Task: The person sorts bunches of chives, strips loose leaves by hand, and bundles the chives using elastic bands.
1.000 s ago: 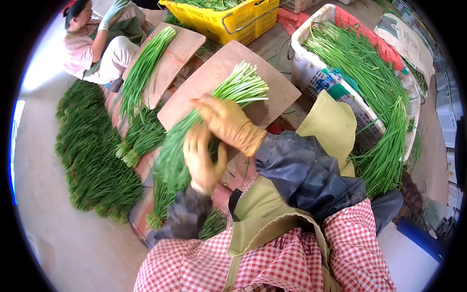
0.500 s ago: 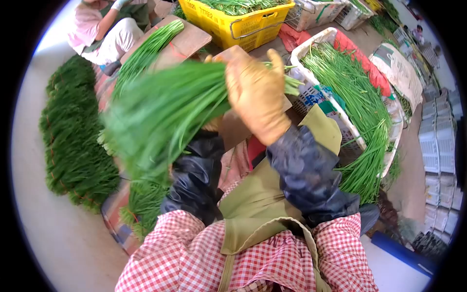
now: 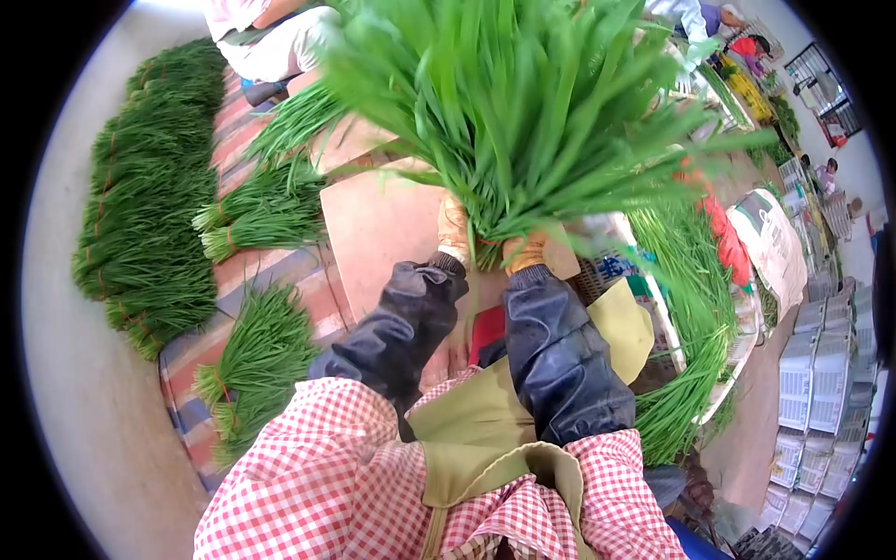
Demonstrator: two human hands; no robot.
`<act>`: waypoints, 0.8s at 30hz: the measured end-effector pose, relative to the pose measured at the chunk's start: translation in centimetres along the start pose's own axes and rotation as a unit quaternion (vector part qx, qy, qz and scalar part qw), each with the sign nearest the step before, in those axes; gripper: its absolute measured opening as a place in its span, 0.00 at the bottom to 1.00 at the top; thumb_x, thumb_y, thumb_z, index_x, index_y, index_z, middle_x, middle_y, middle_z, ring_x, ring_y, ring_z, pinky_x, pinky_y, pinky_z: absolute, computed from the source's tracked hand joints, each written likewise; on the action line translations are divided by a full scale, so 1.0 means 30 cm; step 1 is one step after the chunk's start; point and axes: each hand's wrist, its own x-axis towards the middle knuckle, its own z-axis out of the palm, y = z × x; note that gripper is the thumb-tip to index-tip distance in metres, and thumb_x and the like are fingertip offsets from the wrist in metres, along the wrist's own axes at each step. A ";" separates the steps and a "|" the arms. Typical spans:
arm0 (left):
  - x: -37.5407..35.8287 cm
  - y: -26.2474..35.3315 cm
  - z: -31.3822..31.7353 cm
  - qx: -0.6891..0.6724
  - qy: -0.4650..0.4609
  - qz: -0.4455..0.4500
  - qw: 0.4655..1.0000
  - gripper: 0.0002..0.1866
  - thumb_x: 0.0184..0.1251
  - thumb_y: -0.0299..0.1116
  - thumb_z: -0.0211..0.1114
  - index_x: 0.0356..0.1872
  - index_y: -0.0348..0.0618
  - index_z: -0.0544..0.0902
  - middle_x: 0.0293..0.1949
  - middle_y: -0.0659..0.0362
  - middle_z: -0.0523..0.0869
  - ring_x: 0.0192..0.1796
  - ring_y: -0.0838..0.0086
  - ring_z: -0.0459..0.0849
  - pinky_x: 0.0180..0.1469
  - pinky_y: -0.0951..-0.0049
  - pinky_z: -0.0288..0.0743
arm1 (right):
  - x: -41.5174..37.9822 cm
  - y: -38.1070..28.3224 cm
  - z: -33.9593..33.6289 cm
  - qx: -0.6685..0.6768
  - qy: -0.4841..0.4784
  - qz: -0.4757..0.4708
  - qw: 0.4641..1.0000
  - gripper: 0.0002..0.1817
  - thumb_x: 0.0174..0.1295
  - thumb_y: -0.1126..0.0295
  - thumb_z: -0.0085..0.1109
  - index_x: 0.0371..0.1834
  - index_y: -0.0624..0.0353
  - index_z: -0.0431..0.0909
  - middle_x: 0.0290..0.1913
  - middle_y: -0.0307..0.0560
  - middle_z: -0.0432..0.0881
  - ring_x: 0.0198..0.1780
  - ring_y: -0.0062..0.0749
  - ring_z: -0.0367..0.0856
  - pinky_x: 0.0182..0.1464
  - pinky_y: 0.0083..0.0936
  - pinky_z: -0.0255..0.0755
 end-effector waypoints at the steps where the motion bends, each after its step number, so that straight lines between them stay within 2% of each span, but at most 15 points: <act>1: 0.006 0.033 -0.001 -0.017 0.010 -0.020 1.000 0.26 0.78 0.51 0.46 0.63 0.41 0.73 0.54 0.58 0.81 0.50 0.71 0.81 0.54 0.70 0.76 | -0.017 -0.013 0.002 0.000 0.009 0.007 1.000 0.20 0.74 0.60 0.44 0.60 0.60 0.74 0.56 0.47 0.79 0.57 0.37 0.76 0.63 0.32 0.68; 7: 0.019 0.115 -0.012 0.066 0.009 -0.059 0.996 0.24 0.78 0.48 0.46 0.62 0.41 0.74 0.51 0.56 0.82 0.48 0.71 0.81 0.54 0.70 0.75 | -0.142 -0.122 0.043 -0.025 0.070 0.001 0.997 0.18 0.72 0.61 0.44 0.56 0.59 0.75 0.55 0.47 0.79 0.55 0.40 0.76 0.62 0.37 0.68; 13: 0.075 0.206 0.001 0.291 -0.052 -0.084 0.952 0.23 0.78 0.46 0.45 0.61 0.41 0.75 0.49 0.55 0.83 0.46 0.71 0.81 0.53 0.70 0.75 | -0.192 -0.153 0.106 -0.007 0.131 -0.022 0.991 0.16 0.71 0.62 0.44 0.53 0.58 0.76 0.53 0.47 0.79 0.54 0.43 0.77 0.61 0.42 0.69; 17: 0.186 0.322 0.050 0.456 -0.123 -0.110 0.874 0.22 0.78 0.44 0.45 0.61 0.41 0.75 0.47 0.54 0.84 0.44 0.71 0.81 0.52 0.70 0.75 | -0.189 -0.081 0.169 0.034 0.177 -0.003 0.984 0.15 0.70 0.63 0.45 0.50 0.57 0.77 0.52 0.47 0.79 0.54 0.45 0.77 0.60 0.45 0.69; 20: 0.288 0.352 0.051 0.536 -0.201 -0.112 0.812 0.21 0.78 0.43 0.45 0.60 0.40 0.76 0.46 0.53 0.85 0.43 0.71 0.81 0.52 0.70 0.75 | -0.201 0.019 0.189 0.064 0.183 0.067 0.979 0.14 0.69 0.63 0.45 0.49 0.57 0.77 0.52 0.47 0.79 0.53 0.47 0.77 0.60 0.47 0.70; 22: 0.364 0.284 -0.069 0.598 -0.274 -0.089 0.748 0.21 0.78 0.42 0.45 0.55 0.40 0.81 0.44 0.52 0.87 0.42 0.70 0.83 0.53 0.68 0.73 | -0.242 0.080 0.156 0.069 0.159 0.150 0.973 0.16 0.70 0.64 0.43 0.54 0.56 0.74 0.57 0.46 0.77 0.58 0.45 0.74 0.63 0.46 0.66; 23: 0.365 0.250 -0.136 0.632 -0.308 -0.038 0.710 0.18 0.76 0.38 0.46 0.53 0.41 0.79 0.40 0.51 0.86 0.40 0.66 0.84 0.49 0.66 0.75 | -0.247 0.116 0.130 0.069 0.126 0.226 0.964 0.18 0.71 0.64 0.42 0.60 0.56 0.72 0.61 0.46 0.76 0.64 0.43 0.70 0.66 0.44 0.63; 24: 0.365 0.218 -0.202 0.664 -0.337 0.018 0.667 0.15 0.74 0.35 0.46 0.51 0.42 0.78 0.36 0.50 0.86 0.38 0.62 0.85 0.45 0.63 0.76 | -0.240 0.150 0.108 0.074 0.130 0.229 0.962 0.18 0.71 0.64 0.42 0.60 0.56 0.72 0.61 0.46 0.76 0.64 0.43 0.70 0.66 0.44 0.63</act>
